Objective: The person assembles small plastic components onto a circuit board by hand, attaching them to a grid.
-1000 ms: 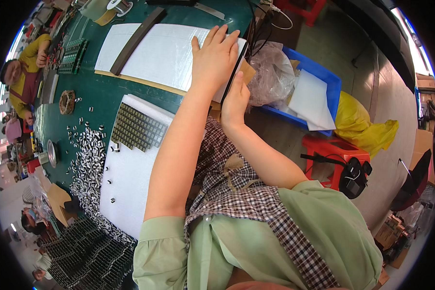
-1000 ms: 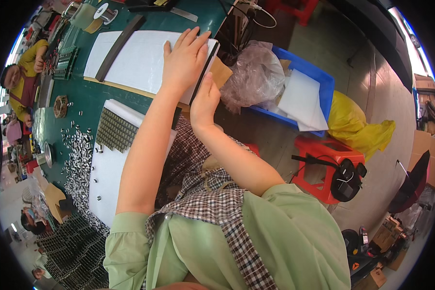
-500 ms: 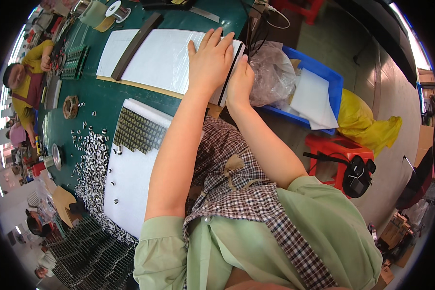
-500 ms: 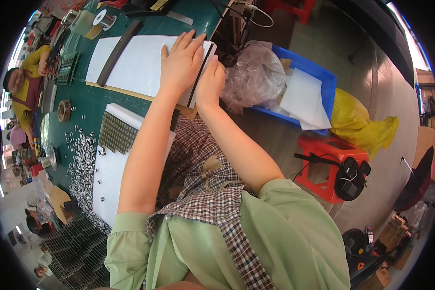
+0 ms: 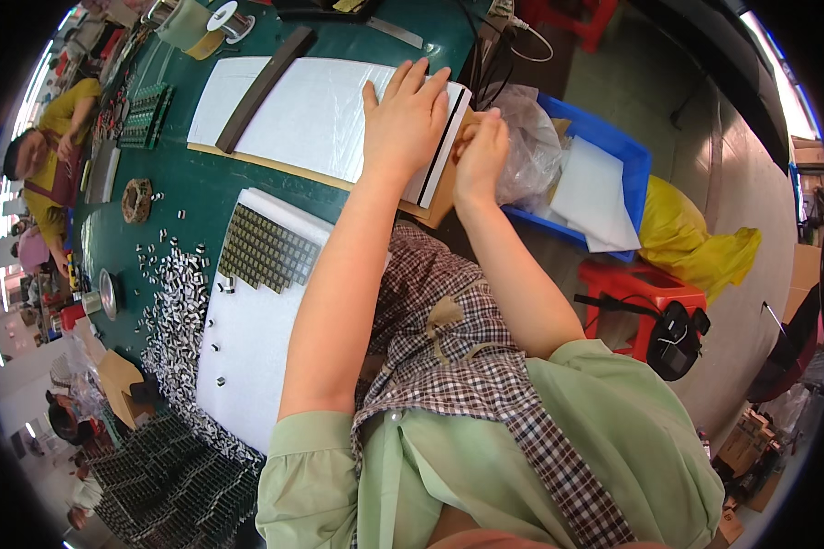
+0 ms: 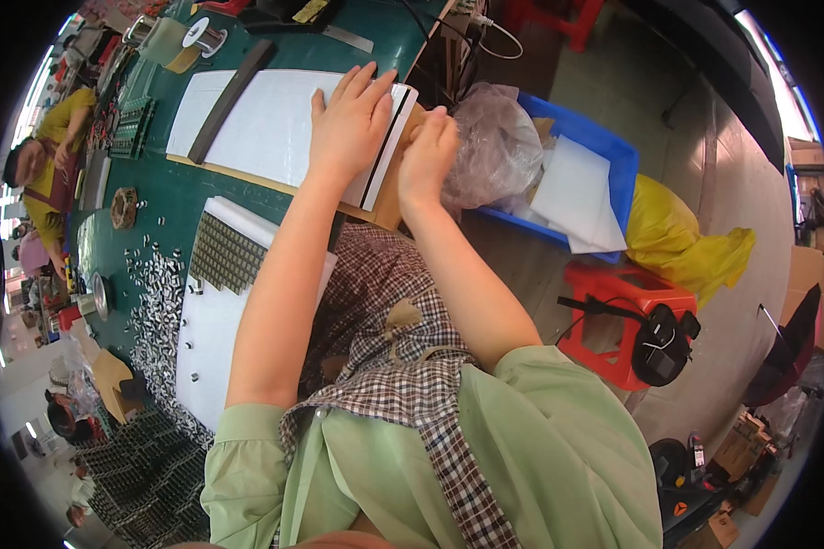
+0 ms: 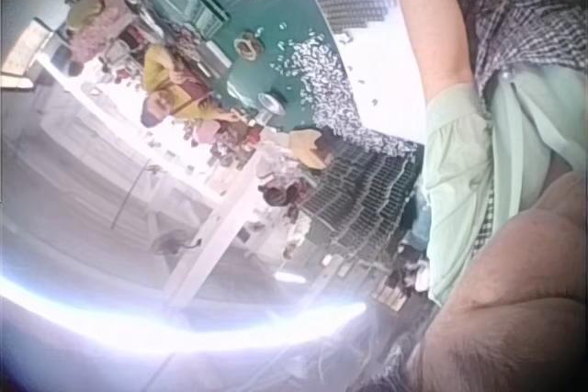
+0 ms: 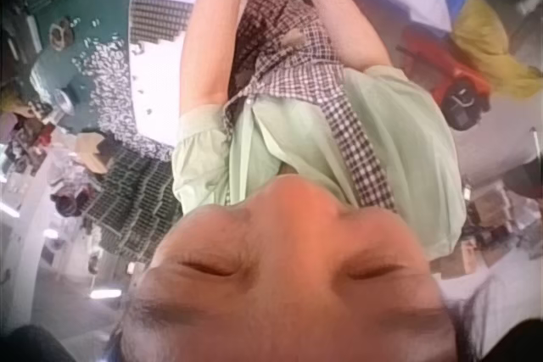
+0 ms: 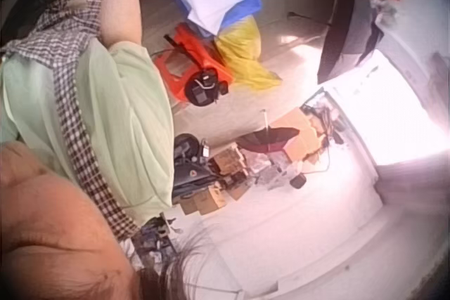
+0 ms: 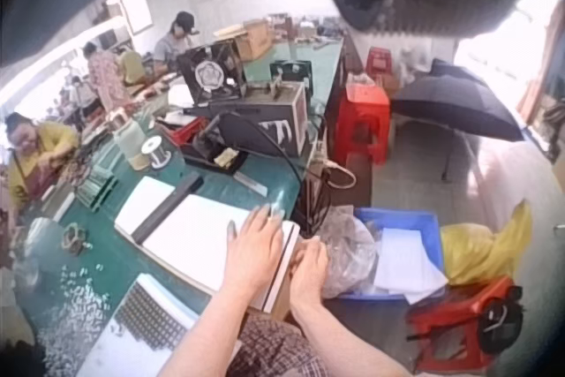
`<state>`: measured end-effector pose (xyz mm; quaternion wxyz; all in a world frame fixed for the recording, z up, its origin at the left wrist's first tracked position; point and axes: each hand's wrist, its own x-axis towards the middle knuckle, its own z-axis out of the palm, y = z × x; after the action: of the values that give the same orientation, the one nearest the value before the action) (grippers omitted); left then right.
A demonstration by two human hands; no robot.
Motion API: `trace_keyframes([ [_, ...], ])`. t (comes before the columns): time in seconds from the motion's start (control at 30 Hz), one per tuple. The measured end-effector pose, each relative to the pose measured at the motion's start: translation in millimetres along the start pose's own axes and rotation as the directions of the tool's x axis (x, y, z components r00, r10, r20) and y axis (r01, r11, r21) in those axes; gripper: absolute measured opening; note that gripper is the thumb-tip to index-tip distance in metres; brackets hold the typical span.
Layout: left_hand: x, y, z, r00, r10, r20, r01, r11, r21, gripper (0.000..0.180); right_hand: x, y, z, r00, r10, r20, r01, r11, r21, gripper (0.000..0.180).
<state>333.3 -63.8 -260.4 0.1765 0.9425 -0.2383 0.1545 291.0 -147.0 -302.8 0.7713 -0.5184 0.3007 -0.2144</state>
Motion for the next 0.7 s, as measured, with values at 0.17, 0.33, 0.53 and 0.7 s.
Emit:
trace_keyframes([
  [0.17, 1.1, -1.2, -0.5, 1.0, 0.0, 0.003, 0.0, 1.0, 0.007, 0.036, 9.0, -25.5, 2.6, 0.995, 0.028, 0.097, -0.012, 0.986, -0.163, 0.036],
  [0.33, 0.8, 3.4, -1.0, 1.0, 0.002, -0.025, -0.002, 1.0, 0.006, 0.034, 19.6, -11.0, 4.6, 0.995, -0.065, 0.07, 0.083, 0.952, -0.295, 0.038],
  [0.53, 0.3, 3.1, -2.1, 1.0, -0.003, -0.013, 0.003, 1.0, 0.004, 0.034, 6.6, -23.0, 16.9, 0.979, -0.191, 0.078, 0.206, 0.883, -0.422, 0.038],
  [0.7, 0.0, 3.8, -1.3, 1.0, -0.004, -0.021, 0.004, 1.0, 0.004, 0.034, 7.3, -15.3, 15.7, 0.95, -0.312, 0.01, 0.293, 0.881, -0.372, 0.034],
])
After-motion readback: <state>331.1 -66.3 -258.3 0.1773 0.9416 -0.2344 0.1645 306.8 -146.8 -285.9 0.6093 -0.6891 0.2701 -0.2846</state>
